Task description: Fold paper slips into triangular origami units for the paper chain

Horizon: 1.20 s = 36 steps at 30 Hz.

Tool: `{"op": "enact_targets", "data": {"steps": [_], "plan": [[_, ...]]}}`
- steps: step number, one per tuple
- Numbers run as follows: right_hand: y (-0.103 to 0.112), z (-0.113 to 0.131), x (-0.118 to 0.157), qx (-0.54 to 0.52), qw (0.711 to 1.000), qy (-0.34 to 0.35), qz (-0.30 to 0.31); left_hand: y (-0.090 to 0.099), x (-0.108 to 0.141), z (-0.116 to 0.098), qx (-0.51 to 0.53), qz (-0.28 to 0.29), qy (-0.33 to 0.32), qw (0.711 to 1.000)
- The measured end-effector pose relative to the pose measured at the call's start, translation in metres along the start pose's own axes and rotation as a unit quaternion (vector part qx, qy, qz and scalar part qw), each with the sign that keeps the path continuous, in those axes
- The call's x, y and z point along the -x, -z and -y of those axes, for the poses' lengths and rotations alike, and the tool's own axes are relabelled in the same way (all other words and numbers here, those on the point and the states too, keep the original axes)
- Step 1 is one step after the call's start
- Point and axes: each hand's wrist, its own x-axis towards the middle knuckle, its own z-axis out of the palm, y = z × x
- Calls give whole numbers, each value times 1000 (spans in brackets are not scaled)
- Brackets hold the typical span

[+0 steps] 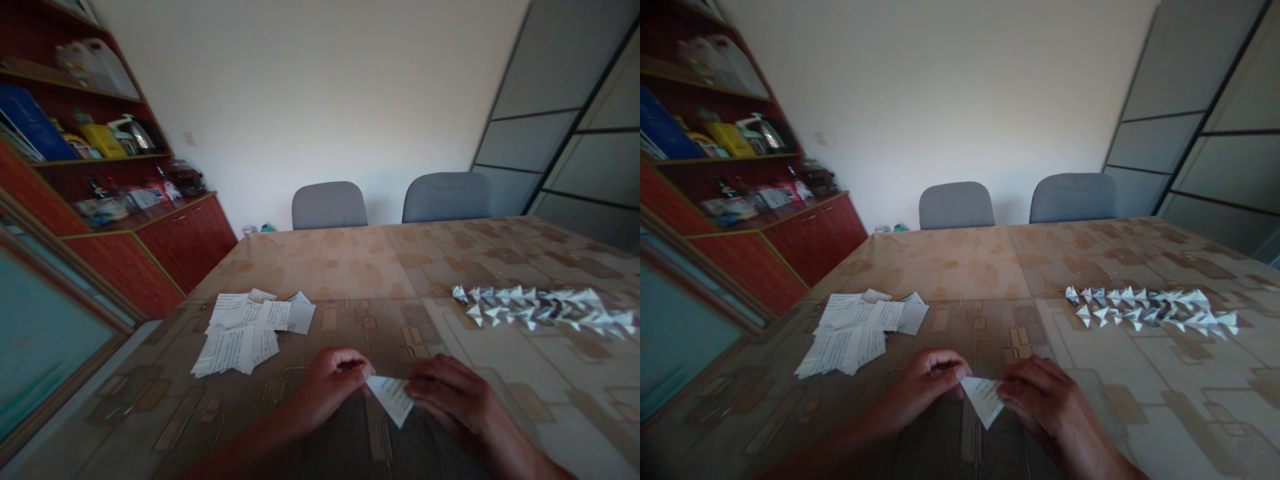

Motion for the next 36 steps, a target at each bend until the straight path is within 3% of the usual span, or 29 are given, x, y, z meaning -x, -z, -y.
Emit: {"op": "enact_targets", "data": {"steps": [8,15,21,25,32,36], "plan": [[-8,-2,7,-52,994,-96,-11,-9,3,6,-27,-28,-66,997],[-21,5,11,-31,993,-100,-53,-18,1,13,7,-50,-61,997],[-20,10,12,-14,996,-90,-22,-24,0,18,-28,-82,-90,992],[-11,11,8,-40,997,-57,33,-22,2,13,-36,-56,-104,992],[-9,-3,2,16,998,22,49,-13,4,6,-73,44,-70,994],[-14,-8,7,54,997,22,52,-12,5,8,-196,30,-76,977]]}}
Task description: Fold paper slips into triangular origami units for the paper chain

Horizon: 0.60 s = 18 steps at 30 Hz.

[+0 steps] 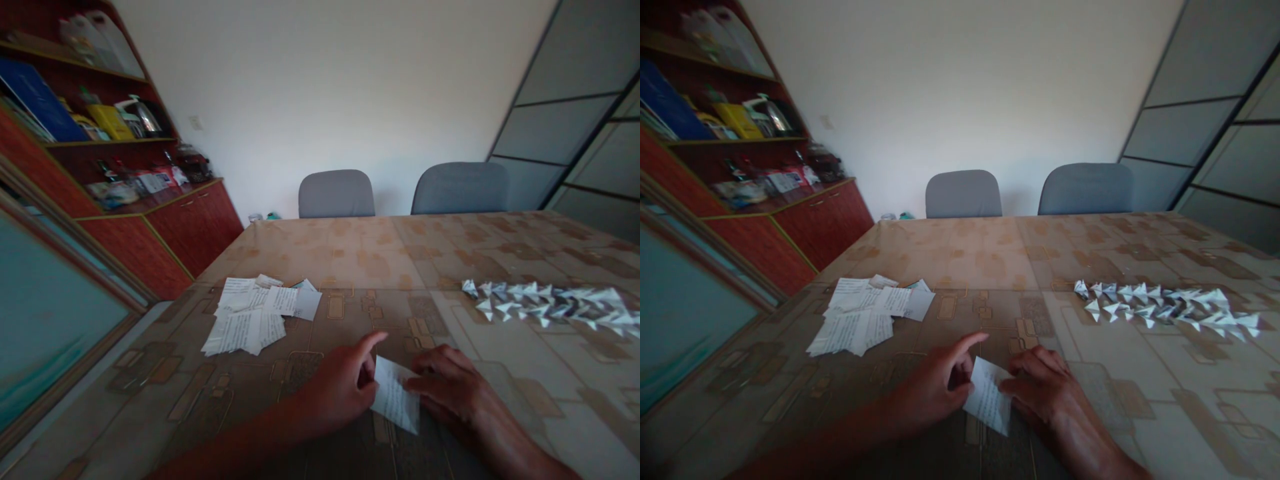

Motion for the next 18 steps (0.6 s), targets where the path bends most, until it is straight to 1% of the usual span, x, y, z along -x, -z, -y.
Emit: {"op": "enact_targets", "data": {"steps": [2,4,6,9,10,12,15,18], "plan": [[-1,1,2,9,1000,-8,9,0,2,-1,-83,-9,0,996],[0,2,3,15,1000,-17,15,-1,5,-3,-164,-21,-16,986],[1,2,3,12,999,-19,22,-1,7,-6,-242,-17,-70,968],[4,2,2,0,999,-14,48,-3,9,-8,-333,19,-164,928],[5,2,2,-2,998,-12,58,-3,10,-9,-349,27,-184,919],[6,2,3,-1,997,-15,73,-4,11,-9,-359,24,-202,911],[7,1,6,-16,996,-30,85,-5,12,-8,-354,6,-206,912],[6,0,7,-47,994,-51,81,-7,11,-6,-347,-3,-191,918]]}}
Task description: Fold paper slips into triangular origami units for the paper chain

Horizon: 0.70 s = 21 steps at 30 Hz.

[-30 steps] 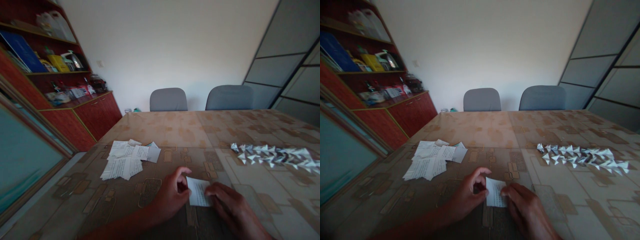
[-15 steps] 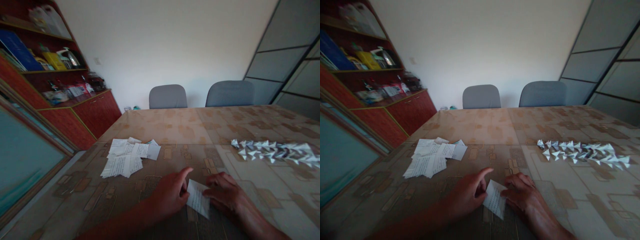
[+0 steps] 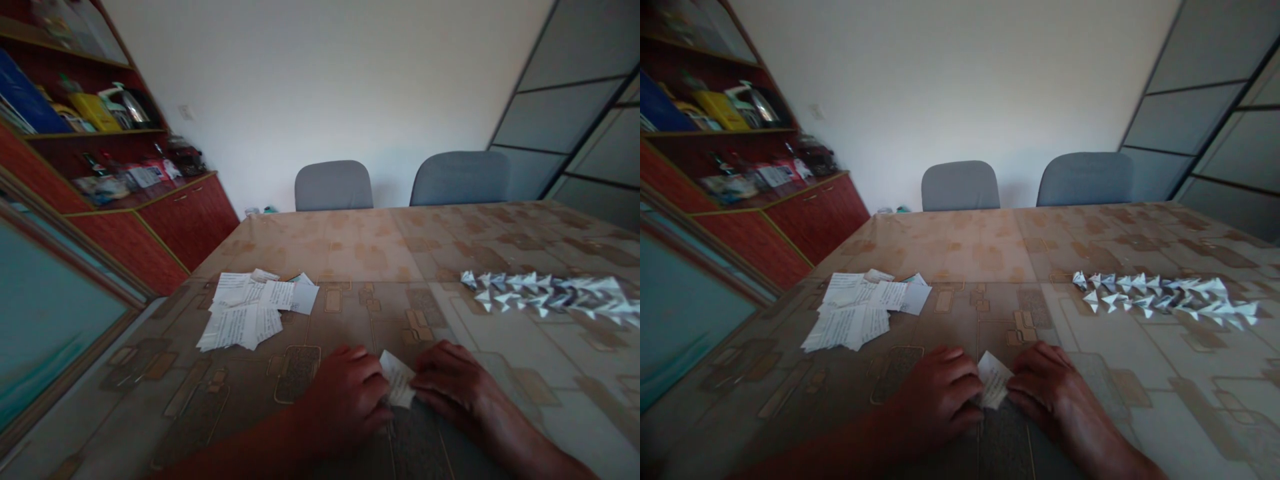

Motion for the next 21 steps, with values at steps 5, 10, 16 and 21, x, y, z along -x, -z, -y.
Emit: {"op": "enact_targets", "data": {"steps": [5,10,16,21], "plan": [[-5,1,-5,-35,997,-67,-7,-6,-1,-1,38,-44,69,996],[-15,0,-12,-11,994,-108,-26,-9,-2,-3,30,-64,127,989],[-25,-4,-15,13,990,-133,-44,-5,0,-10,-50,-65,88,993],[-26,-3,-15,35,988,-143,-45,-31,18,-26,-109,-161,-85,977]]}}
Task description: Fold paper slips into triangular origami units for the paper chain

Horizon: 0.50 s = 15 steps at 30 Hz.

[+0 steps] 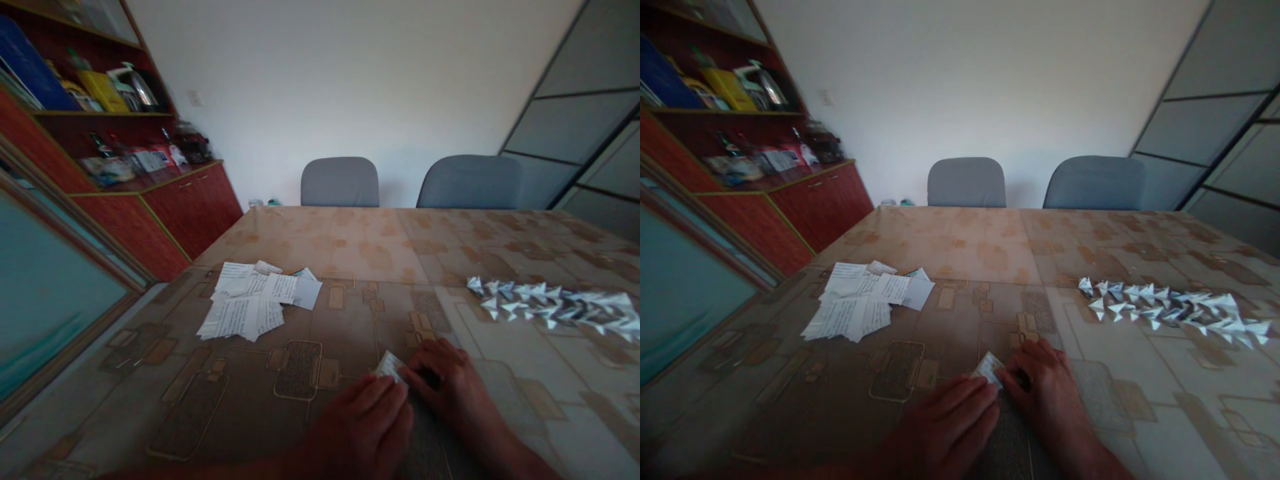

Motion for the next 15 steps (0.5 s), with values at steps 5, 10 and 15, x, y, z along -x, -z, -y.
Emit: {"op": "enact_targets", "data": {"steps": [5,10,15], "plan": [[-2,0,1,20,1000,-3,3,-20,17,-16,-82,-58,-13,995],[-1,2,1,35,999,3,5,-17,17,-15,-101,-20,0,995],[-1,4,2,55,998,4,-4,-16,18,-16,-95,2,6,995]]}}
